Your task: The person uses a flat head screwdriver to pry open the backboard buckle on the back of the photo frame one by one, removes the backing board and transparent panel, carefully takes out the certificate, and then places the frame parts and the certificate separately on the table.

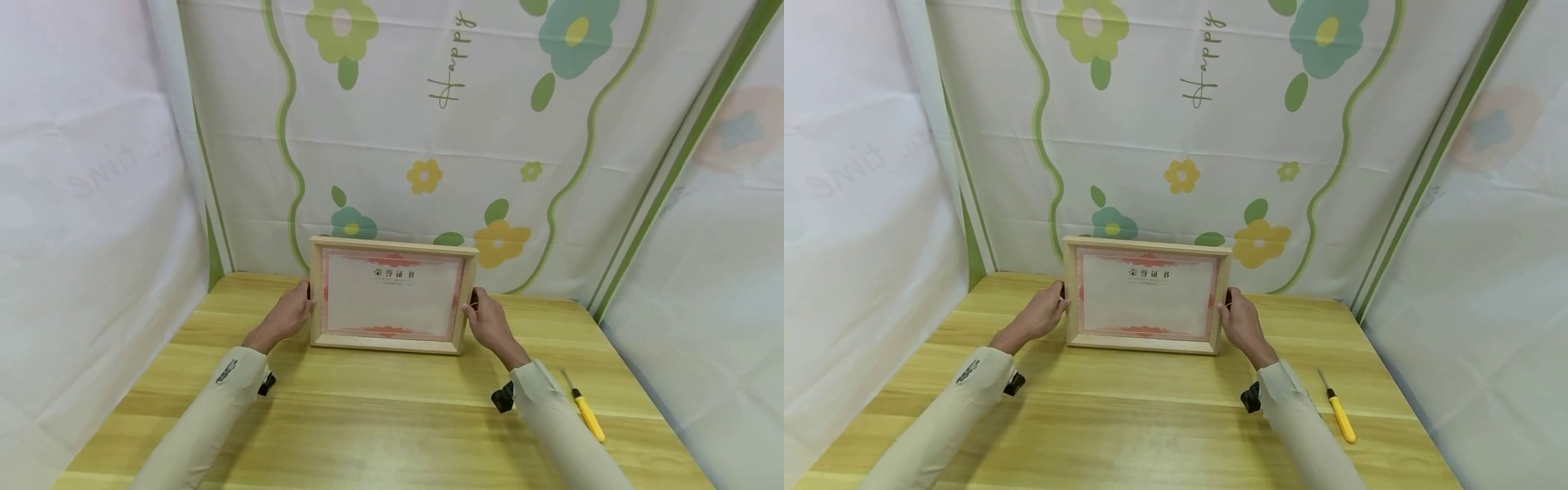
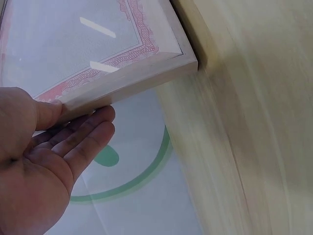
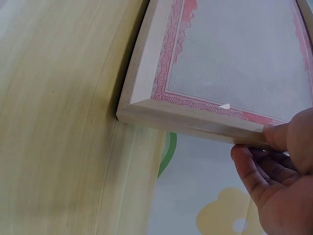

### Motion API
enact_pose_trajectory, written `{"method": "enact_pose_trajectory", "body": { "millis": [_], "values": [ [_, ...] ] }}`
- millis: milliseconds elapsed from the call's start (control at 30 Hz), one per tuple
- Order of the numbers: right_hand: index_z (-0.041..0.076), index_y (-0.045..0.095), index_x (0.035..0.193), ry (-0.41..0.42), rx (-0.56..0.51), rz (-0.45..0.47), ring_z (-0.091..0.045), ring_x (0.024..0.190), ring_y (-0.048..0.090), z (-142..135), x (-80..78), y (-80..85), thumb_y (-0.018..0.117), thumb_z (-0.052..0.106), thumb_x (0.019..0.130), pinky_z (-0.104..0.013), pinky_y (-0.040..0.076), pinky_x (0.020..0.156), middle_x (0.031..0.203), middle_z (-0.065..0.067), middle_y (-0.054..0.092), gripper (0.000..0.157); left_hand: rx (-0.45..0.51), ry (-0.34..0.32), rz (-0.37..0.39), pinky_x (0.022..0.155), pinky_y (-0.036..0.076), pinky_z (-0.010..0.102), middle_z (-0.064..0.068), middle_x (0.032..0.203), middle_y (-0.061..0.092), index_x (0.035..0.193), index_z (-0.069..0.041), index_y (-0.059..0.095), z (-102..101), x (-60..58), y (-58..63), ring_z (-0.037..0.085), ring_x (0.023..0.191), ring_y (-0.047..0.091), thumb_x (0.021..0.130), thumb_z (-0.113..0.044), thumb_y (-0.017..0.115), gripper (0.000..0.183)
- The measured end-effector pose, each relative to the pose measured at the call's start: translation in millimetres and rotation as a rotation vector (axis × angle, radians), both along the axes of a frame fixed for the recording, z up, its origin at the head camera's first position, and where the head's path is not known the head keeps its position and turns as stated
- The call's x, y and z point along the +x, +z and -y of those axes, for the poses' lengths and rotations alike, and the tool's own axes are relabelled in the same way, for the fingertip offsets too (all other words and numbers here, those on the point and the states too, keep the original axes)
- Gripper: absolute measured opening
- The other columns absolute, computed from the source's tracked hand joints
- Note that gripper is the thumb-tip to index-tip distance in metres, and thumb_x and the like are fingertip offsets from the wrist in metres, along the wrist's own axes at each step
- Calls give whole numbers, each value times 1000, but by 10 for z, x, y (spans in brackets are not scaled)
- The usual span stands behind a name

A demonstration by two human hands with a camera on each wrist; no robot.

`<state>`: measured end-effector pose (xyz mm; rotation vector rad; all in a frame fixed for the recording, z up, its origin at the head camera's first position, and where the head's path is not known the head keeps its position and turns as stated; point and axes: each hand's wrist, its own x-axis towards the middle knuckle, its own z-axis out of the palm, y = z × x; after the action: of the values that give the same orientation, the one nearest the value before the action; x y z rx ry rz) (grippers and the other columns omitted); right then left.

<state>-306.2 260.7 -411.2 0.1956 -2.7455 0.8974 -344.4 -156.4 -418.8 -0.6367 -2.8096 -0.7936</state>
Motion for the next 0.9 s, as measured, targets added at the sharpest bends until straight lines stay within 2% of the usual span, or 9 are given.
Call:
{"method": "enact_pose_trajectory", "body": {
  "millis": [400,700,900],
  "values": [
    [-6,41,136,14,-17,-10,-36,107,62,-21,-10,-41,49,18,104,-48,54,86,119,-25,61,41,24,-4,-2,84,53,48,30,117,59,132,13,40,3,1,-16,38,105,62,105,-11,44,36],
    [-5,40,137,51,-41,-20,-37,109,61,-46,-9,-65,49,16,104,-49,53,89,120,-25,60,40,35,-14,-7,73,50,40,23,105,61,124,11,44,23,-4,-24,28,91,61,105,-10,45,28],
    [-6,39,137,61,-43,-31,-38,110,61,-50,-3,-67,49,15,104,-50,52,89,120,-25,59,40,46,-14,-9,75,51,41,23,106,61,125,11,44,24,4,-37,30,94,62,105,-11,45,29]
  ]
}}
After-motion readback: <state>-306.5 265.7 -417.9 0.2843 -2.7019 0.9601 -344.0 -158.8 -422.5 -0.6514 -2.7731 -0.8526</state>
